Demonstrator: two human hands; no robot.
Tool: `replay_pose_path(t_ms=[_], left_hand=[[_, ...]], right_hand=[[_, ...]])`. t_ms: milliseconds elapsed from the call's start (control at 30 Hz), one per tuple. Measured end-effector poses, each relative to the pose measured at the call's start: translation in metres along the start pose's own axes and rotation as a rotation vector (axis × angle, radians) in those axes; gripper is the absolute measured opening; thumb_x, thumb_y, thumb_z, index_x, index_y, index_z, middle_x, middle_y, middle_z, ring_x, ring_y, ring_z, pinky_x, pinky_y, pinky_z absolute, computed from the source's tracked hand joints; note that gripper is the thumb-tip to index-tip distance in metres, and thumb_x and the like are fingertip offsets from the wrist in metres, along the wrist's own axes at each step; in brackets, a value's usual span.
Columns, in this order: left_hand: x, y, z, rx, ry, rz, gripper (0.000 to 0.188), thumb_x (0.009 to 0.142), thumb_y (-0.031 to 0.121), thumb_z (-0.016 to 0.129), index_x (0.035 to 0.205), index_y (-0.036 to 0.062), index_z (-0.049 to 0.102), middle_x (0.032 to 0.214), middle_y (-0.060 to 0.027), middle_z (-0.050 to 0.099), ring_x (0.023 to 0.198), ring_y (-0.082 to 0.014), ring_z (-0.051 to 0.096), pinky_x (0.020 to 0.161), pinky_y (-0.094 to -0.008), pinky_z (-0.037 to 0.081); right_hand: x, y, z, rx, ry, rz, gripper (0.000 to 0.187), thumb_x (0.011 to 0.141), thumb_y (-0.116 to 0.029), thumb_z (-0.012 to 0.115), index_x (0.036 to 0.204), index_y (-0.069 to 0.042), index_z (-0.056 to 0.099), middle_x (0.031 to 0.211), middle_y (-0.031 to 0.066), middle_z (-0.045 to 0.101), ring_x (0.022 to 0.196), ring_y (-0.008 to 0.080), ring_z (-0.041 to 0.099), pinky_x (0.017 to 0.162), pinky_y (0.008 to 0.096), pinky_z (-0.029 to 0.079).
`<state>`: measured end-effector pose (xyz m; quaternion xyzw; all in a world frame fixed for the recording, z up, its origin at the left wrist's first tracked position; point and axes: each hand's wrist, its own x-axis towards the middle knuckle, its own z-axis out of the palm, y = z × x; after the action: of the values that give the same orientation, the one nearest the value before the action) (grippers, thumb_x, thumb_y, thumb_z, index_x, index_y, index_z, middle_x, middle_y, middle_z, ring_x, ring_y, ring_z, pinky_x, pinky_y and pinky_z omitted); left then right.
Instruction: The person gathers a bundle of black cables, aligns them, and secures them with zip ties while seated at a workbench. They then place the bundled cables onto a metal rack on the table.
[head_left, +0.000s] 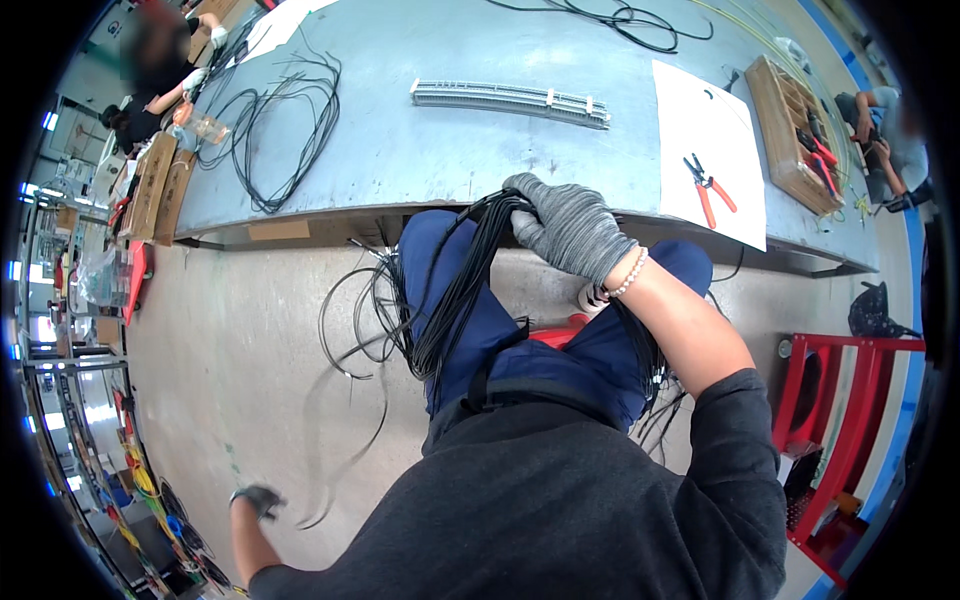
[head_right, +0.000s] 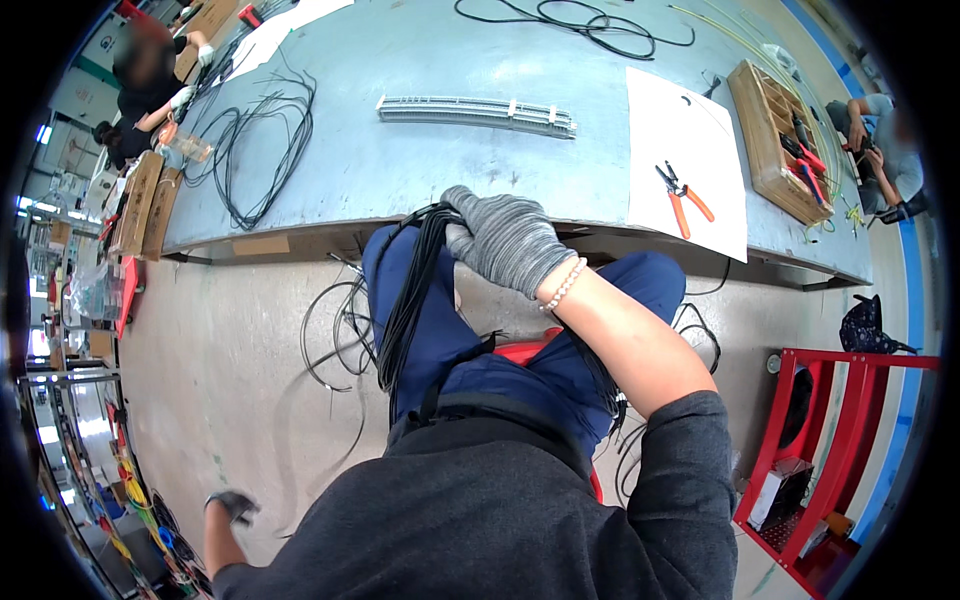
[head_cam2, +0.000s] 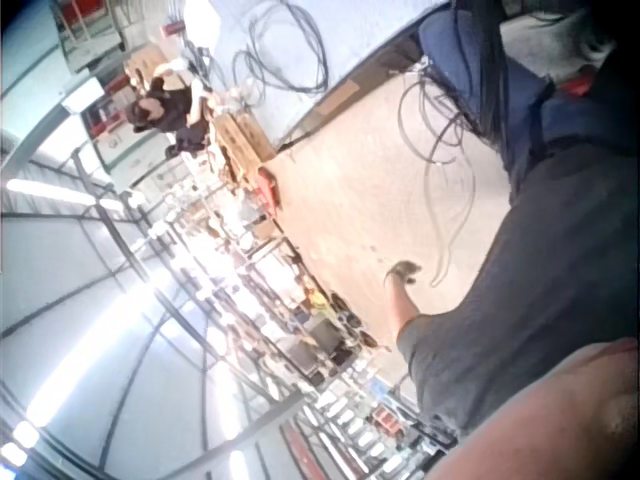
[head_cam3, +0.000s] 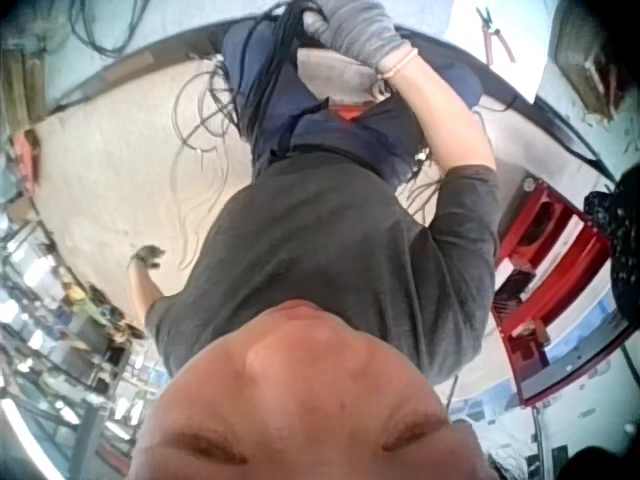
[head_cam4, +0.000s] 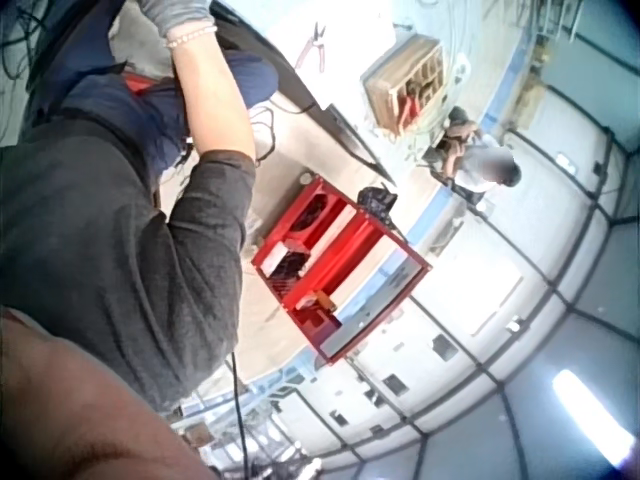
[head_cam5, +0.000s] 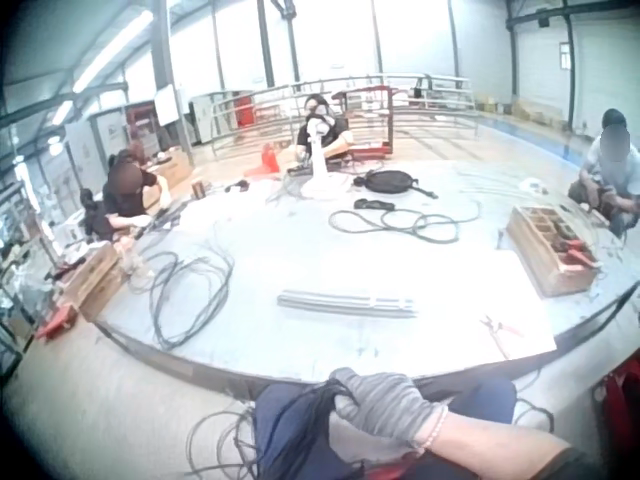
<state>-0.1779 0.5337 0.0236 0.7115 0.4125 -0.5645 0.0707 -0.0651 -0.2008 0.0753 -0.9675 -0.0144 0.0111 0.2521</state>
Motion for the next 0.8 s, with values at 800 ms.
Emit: replay_pose_path(t_ms=[800], left_hand=[[-0.325,0.422,0.18,-0.513,-0.559,1.294,0.038,0.095,0.038,0.051,0.085,0.0029,0.061,0.061,-0.0059,0.06,0.041,-0.0151,0.052,0.038,-0.0266,0.043]], right_hand=[[0.003,-0.004,0.013,-0.068,-0.12,-0.046,0.036,0.087,-0.031,0.055,0.114,-0.008,0.052,0.074,0.0182,0.064,0.071,0.0365,0.064,0.065,0.0456,0.05]])
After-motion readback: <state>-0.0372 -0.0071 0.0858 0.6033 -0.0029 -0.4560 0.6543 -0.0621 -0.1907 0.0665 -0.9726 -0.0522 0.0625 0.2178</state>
